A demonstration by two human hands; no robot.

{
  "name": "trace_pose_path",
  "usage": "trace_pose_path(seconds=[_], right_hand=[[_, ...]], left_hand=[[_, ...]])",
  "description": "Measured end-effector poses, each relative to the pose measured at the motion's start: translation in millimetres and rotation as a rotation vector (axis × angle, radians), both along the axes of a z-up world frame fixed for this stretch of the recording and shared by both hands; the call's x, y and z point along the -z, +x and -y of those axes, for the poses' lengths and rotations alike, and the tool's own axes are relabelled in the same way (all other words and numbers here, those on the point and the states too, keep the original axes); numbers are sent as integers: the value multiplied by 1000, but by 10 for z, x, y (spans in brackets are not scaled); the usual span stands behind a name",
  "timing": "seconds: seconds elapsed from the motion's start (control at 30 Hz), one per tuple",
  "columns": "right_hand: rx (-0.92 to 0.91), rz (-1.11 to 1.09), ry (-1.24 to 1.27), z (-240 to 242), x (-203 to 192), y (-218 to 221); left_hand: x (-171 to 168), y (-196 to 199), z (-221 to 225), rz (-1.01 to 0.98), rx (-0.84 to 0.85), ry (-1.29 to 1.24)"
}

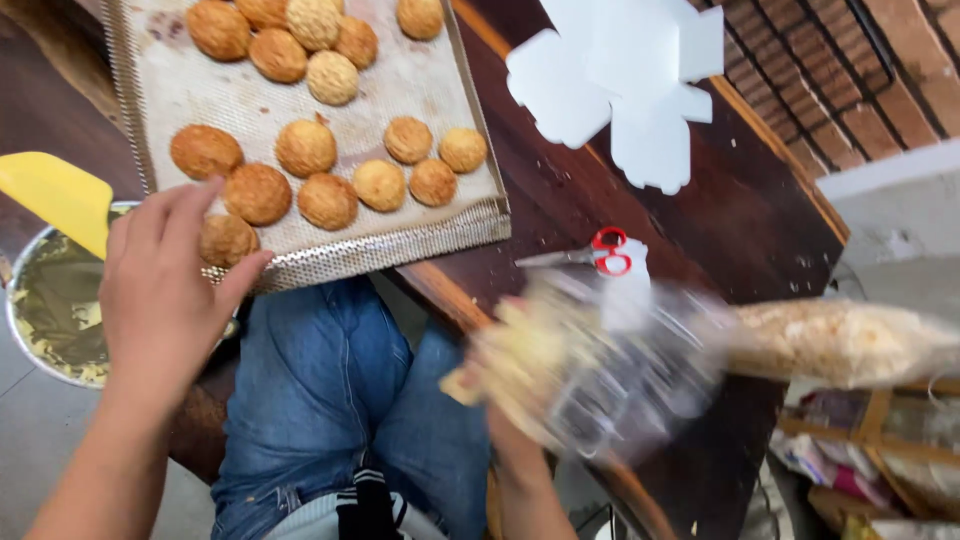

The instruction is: Filling small baked pastries with cream using a piping bag and scissors.

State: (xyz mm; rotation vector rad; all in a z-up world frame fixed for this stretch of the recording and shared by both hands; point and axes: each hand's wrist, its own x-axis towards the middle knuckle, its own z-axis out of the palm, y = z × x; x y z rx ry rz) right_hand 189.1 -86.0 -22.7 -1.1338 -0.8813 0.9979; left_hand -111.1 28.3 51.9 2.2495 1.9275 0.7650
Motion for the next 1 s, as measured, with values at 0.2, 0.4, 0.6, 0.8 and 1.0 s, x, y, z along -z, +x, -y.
trace_pose_path(seconds=[0.2, 0.4, 0.6, 0.8, 1.0], right_hand=[[-92, 175, -318, 80, 552, -513], [-209, 159, 11, 364, 401, -817], [-579, 180, 31, 577, 426, -875], [-809, 254, 235, 431, -118, -824], [-903, -595, -194, 505, -776, -1020]], left_hand=[[-29, 381, 456, 568, 380, -249], [527, 353, 754, 838, 638, -403], [1163, -64, 919, 1163, 581, -461], [1083, -257, 1055, 1487, 431, -417], [565, -797, 1462, 548, 177, 279]])
